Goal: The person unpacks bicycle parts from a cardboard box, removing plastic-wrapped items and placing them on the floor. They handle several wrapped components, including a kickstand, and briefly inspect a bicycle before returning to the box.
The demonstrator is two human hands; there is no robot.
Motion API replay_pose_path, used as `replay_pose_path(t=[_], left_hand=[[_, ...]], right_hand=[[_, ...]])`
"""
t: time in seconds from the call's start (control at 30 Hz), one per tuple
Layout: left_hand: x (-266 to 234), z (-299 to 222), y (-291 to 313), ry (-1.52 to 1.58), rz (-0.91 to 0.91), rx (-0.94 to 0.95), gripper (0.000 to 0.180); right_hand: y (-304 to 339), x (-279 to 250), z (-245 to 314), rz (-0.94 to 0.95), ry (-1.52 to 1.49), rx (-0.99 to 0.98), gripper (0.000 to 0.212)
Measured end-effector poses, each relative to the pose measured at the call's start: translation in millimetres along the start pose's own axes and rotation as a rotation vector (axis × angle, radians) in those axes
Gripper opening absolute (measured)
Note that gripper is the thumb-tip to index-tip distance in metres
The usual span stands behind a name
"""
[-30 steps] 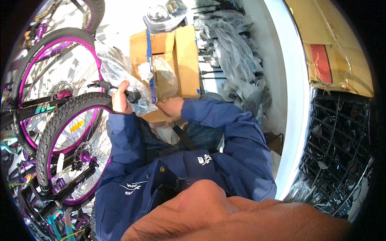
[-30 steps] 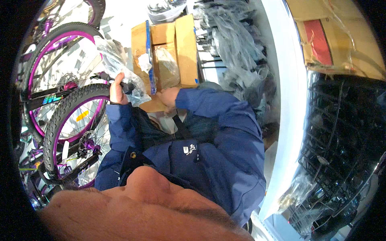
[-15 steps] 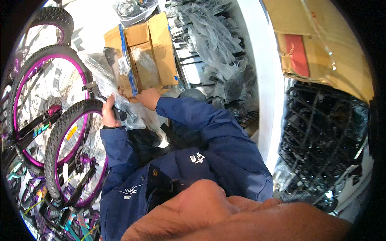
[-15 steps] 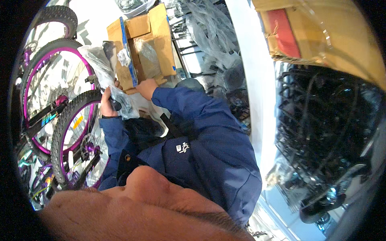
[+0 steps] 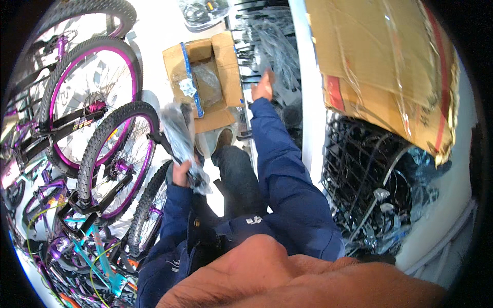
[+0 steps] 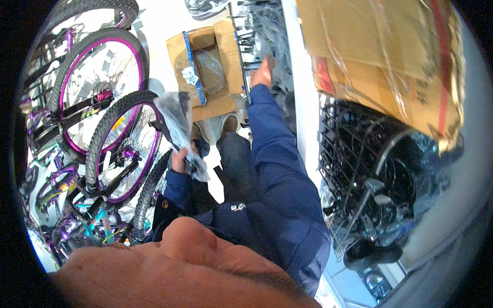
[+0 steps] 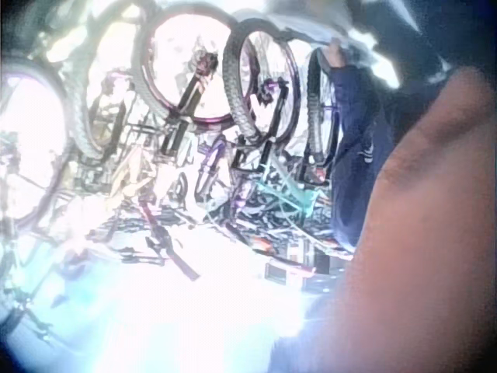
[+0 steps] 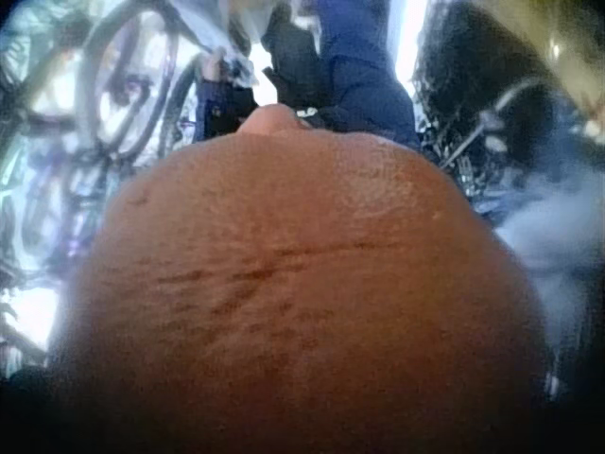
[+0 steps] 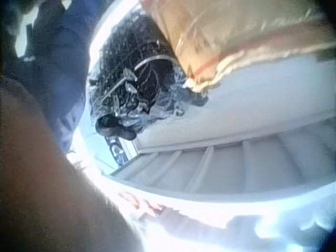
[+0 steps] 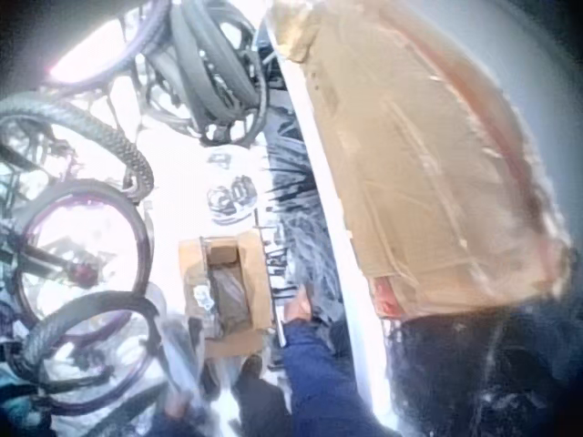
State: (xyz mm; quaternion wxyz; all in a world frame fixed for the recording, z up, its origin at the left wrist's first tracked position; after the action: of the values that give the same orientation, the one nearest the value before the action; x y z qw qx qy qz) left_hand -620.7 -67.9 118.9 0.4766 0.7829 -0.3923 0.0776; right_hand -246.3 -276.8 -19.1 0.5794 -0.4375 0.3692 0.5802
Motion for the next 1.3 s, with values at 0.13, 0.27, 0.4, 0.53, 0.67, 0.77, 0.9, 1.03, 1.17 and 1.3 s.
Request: replay_pose_path(t=[0.13, 0.27, 0.4, 0.53, 0.67, 0.77, 0.9, 1.03, 1.17, 1.3], left_hand=[[1, 36, 16, 0.252, -0.011, -0.100, 0.037], [-2, 48, 15, 0.277, -0.015, -0.123, 0.038], [-3, 52, 21, 0.362, -0.015, -0.128, 0.033], [-5, 55, 25, 0.317, -0.051, -0.195, 0.047], [-10, 56, 25, 0.304, -0.063, -0.191, 0.048], [-15, 61, 28, 0.418, -0.071, -0.195, 0.036], [-26, 67, 36, 0.322, -0.083, -0.240, 0.047], [-29, 58, 52, 0.422, 0.044, -0.250, 0.049], [-32, 24, 81, 0.287, 0.071, -0.218, 0.051], [-22, -27, 101, 0.270, 0.179, -0.215, 0.045]], right_hand=[[-41, -8, 6, 0.307, 0.179, 0.160, 0.050], [10, -16, 85, -0.010, -0.470, -0.171, 0.015], [42, 55, 141, 0.270, -0.531, -0.041, 0.030], [93, 76, 113, 0.343, -0.297, 0.039, 0.046], [181, 27, 44, 0.416, -0.149, 0.401, 0.052], [233, 43, 22, 0.943, -0.735, 1.220, 0.049], [227, 84, 42, 0.779, -1.345, 1.358, 0.034], [231, 69, 54, 0.682, -1.277, 1.258, 0.036], [250, 0, 52, 0.637, -1.231, 1.020, 0.044], [266, -75, 53, 0.642, -1.335, 0.858, 0.044]])
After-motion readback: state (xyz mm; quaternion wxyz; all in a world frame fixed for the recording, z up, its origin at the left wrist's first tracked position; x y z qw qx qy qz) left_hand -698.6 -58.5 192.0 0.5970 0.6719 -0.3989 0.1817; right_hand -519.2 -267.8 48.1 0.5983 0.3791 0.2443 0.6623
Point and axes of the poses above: each hand's wrist, its own y-axis away from the middle knuckle, its own x-axis out of the palm, z = x × y, the point moved 3 cm from there along -y, towards the middle knuckle, and after that the axes turned 4 degrees about x, right-handed, at the moved point
